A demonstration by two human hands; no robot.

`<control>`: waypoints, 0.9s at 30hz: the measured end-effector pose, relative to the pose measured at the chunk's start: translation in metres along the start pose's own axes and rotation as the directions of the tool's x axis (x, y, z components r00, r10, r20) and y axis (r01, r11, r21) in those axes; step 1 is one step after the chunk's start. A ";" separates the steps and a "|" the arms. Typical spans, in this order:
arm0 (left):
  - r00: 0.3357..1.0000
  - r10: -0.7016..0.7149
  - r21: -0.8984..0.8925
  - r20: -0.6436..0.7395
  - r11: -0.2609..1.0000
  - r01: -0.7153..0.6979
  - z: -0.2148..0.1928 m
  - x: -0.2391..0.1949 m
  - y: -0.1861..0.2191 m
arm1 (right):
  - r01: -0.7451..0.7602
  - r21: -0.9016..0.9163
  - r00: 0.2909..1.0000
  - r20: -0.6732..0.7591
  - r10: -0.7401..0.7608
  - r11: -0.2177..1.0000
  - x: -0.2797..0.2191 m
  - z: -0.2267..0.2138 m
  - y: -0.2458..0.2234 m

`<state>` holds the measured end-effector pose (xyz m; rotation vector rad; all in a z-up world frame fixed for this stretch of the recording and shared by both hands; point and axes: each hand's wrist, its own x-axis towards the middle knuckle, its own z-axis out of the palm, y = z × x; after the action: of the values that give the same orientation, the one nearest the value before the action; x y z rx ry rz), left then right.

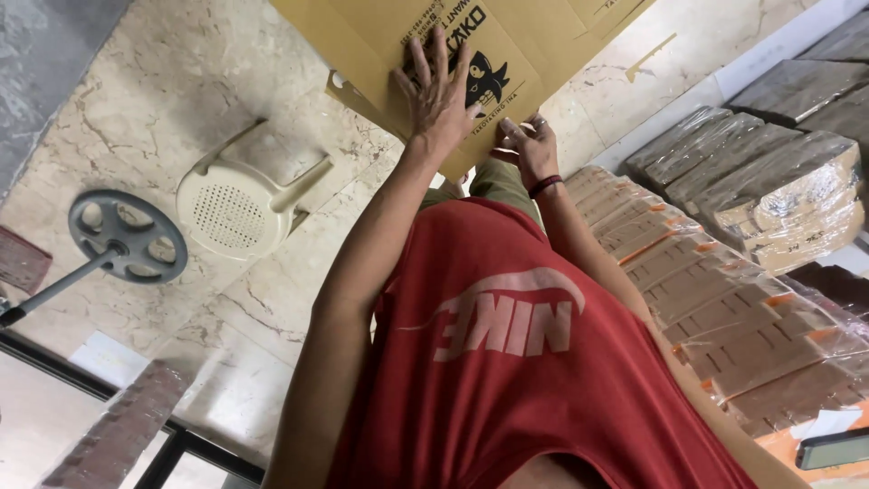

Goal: Folding cardboard sheets along pre-scored lines and separating die-cut pieces to prepare boxes.

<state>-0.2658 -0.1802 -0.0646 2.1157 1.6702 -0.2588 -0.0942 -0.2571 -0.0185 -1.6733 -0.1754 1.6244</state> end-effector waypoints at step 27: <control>0.986 -0.079 -0.140 0.145 0.985 0.099 -0.042 0.011 0.017 | -0.342 -0.314 0.888 0.201 0.414 0.886 0.001 -0.014 -0.051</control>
<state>-0.2513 -0.1554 -0.0279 1.8749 1.6516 -0.2948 -0.0606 -0.2274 0.0100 -1.7675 -0.2180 2.2095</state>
